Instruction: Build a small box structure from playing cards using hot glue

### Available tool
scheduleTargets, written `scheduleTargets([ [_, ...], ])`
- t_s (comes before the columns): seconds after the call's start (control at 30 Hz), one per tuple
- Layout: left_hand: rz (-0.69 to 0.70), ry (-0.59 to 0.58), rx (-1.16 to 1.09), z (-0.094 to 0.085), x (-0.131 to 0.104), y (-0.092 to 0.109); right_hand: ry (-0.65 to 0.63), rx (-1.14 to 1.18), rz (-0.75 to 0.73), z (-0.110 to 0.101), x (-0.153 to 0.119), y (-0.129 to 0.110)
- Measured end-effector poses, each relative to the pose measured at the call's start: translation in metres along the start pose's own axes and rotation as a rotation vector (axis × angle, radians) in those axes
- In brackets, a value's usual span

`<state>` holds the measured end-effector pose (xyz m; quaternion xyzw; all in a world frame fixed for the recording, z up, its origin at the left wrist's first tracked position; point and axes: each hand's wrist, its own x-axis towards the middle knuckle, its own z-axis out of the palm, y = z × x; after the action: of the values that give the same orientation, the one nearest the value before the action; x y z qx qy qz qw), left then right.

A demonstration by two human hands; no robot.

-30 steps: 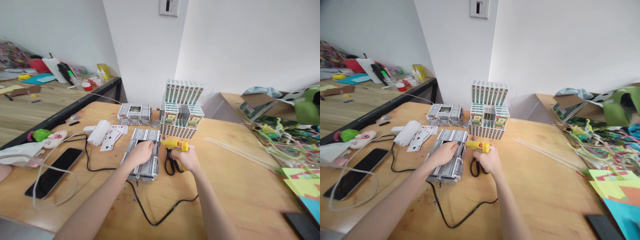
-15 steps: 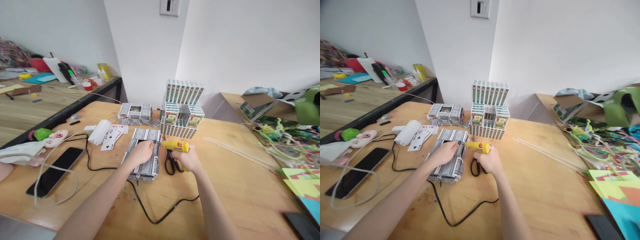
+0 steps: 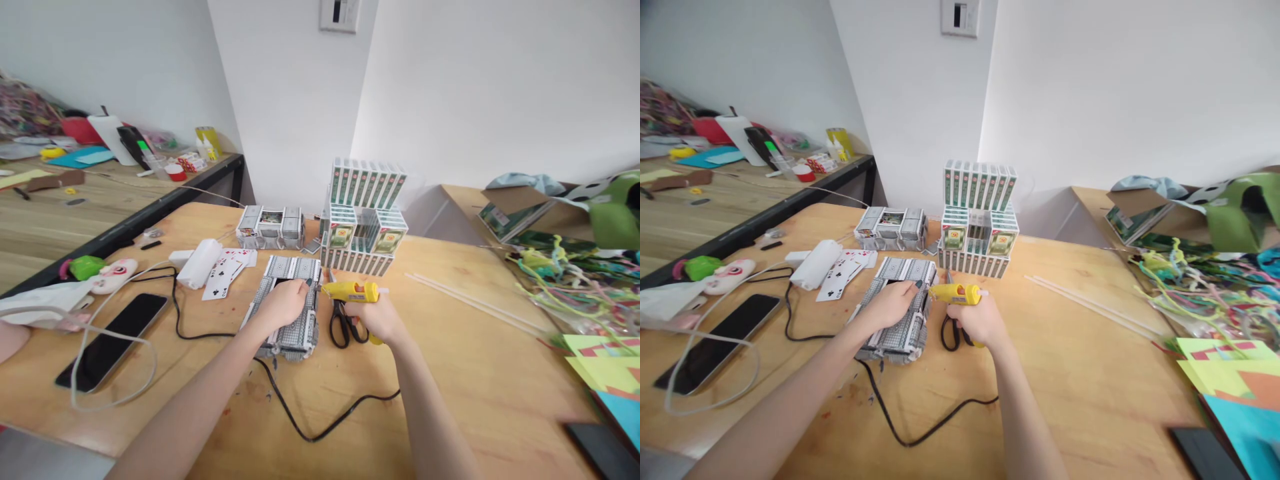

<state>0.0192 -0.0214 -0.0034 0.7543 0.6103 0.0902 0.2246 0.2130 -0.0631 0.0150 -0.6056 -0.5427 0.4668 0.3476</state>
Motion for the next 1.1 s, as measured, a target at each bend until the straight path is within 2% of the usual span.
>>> scheduleTargets([
  [0.37,0.009,0.004,0.012,-0.002,-0.002,0.002,-0.014,-0.063,0.011,-0.004,-0.004,-0.006],
  [1.1,0.003,0.030,0.017,0.002,-0.001,0.001,-0.125,-0.167,0.082,-0.008,-0.010,-0.014],
])
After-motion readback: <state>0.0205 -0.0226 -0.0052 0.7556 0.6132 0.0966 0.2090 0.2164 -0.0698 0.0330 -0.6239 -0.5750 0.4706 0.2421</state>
